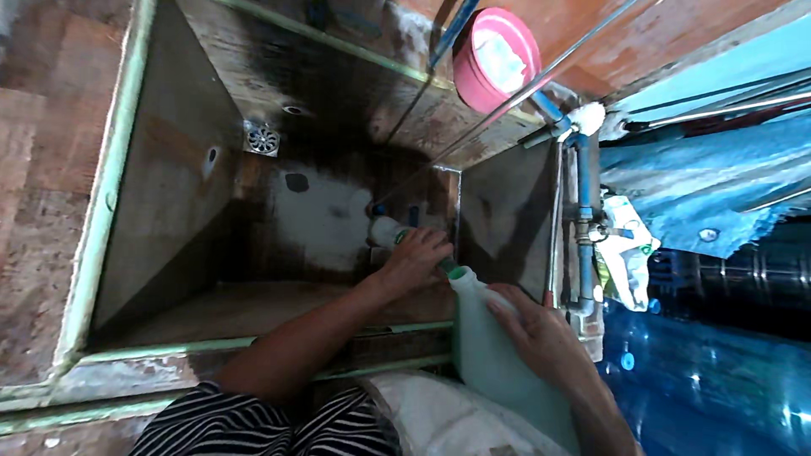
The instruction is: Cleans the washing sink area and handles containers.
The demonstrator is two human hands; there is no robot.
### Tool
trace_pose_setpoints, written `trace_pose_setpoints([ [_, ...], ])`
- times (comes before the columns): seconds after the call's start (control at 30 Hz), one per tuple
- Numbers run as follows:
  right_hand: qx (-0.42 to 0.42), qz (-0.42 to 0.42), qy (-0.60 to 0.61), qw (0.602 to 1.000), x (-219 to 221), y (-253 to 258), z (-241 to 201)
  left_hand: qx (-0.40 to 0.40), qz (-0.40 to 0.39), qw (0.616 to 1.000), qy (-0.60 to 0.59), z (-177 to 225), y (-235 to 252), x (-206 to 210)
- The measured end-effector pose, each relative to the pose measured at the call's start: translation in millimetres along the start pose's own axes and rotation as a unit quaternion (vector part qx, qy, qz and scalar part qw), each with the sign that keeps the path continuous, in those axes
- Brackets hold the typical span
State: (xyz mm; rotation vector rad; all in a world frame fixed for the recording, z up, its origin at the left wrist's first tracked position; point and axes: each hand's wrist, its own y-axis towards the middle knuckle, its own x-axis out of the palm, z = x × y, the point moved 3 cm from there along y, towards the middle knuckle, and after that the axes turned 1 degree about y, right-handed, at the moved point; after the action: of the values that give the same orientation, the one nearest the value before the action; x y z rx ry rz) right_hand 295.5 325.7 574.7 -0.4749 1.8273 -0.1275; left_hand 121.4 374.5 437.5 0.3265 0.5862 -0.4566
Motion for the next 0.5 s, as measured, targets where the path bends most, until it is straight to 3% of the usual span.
trace_pose_setpoints([
  [0.33, 0.001, 0.0, -0.001, 1.0, -1, -1, -3, -0.061, -0.061, 0.996, -0.037, -10, -2, -1],
  [0.5, -0.004, 0.01, -0.003, 1.0, 1, -2, -2, -0.032, -0.019, 0.999, -0.022, -19, -5, 5],
])
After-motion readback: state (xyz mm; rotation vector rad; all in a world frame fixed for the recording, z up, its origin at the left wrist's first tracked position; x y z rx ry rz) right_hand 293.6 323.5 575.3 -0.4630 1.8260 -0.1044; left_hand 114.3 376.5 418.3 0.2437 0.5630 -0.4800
